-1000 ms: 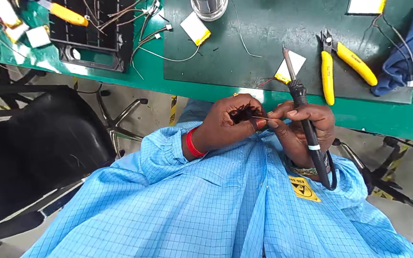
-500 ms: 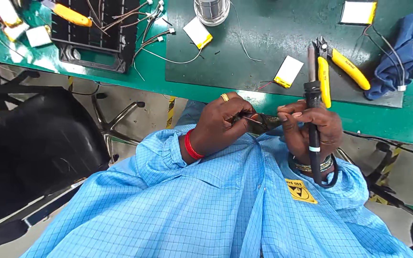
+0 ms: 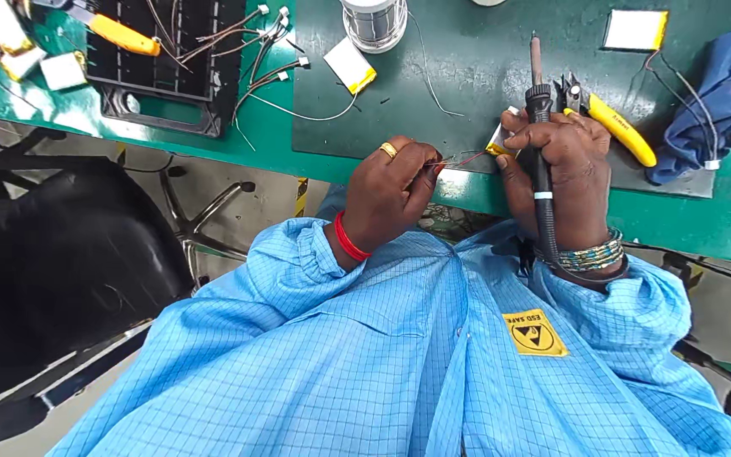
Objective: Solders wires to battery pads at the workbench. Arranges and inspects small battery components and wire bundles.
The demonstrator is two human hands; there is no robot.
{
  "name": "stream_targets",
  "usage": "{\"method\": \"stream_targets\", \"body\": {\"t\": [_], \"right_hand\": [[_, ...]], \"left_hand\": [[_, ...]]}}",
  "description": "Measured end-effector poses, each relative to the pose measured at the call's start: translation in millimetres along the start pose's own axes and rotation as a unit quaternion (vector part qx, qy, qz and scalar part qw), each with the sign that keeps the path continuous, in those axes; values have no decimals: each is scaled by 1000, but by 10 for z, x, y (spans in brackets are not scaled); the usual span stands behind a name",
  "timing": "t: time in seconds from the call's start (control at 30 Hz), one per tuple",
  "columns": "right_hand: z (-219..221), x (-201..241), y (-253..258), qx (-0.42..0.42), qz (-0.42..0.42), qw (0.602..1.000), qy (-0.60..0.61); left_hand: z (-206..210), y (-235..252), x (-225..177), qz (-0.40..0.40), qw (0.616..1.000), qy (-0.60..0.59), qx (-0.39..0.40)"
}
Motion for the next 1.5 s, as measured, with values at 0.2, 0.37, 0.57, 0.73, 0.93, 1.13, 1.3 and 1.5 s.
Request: {"method": "stream_targets", "body": {"t": [0.2,0.37,0.57,0.73,0.93,1.13,1.3,1.5], "right_hand": [[-31,-8,-21,2,-9,1000,-23],[-16,-17,-9,-3,-7,1000,-20],[16,-34,-74,-35,-18,999,-7],[78,-23,-133,-89,-25,995,25],[140,18,-131,-131,-21,989,62],[166,18,-137,-109,-8,992,57],[165,46,-128,-104,-13,994,32],[184,65,-123,-102,-33,994,7]], "left_hand": [[-5,94,-33,0,1000,-25,15],[127,198,-69,0,999,22,37],[215,290,-115,-27,993,84,76],[227,375,-182,-13,987,125,104],[268,343,-169,39,984,146,89],[254,277,-124,60,990,107,72],[259,288,-142,54,991,101,73],[243,320,-127,77,986,127,80]]}}
Point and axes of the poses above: each hand's wrist, its own y-axis towards the middle knuckle, its own z-axis out of the palm, x = y × z, the point moved 2 cm from there along y, towards the middle knuckle, and after that the axes turned 7 degrees about -z, right-handed, at the moved point
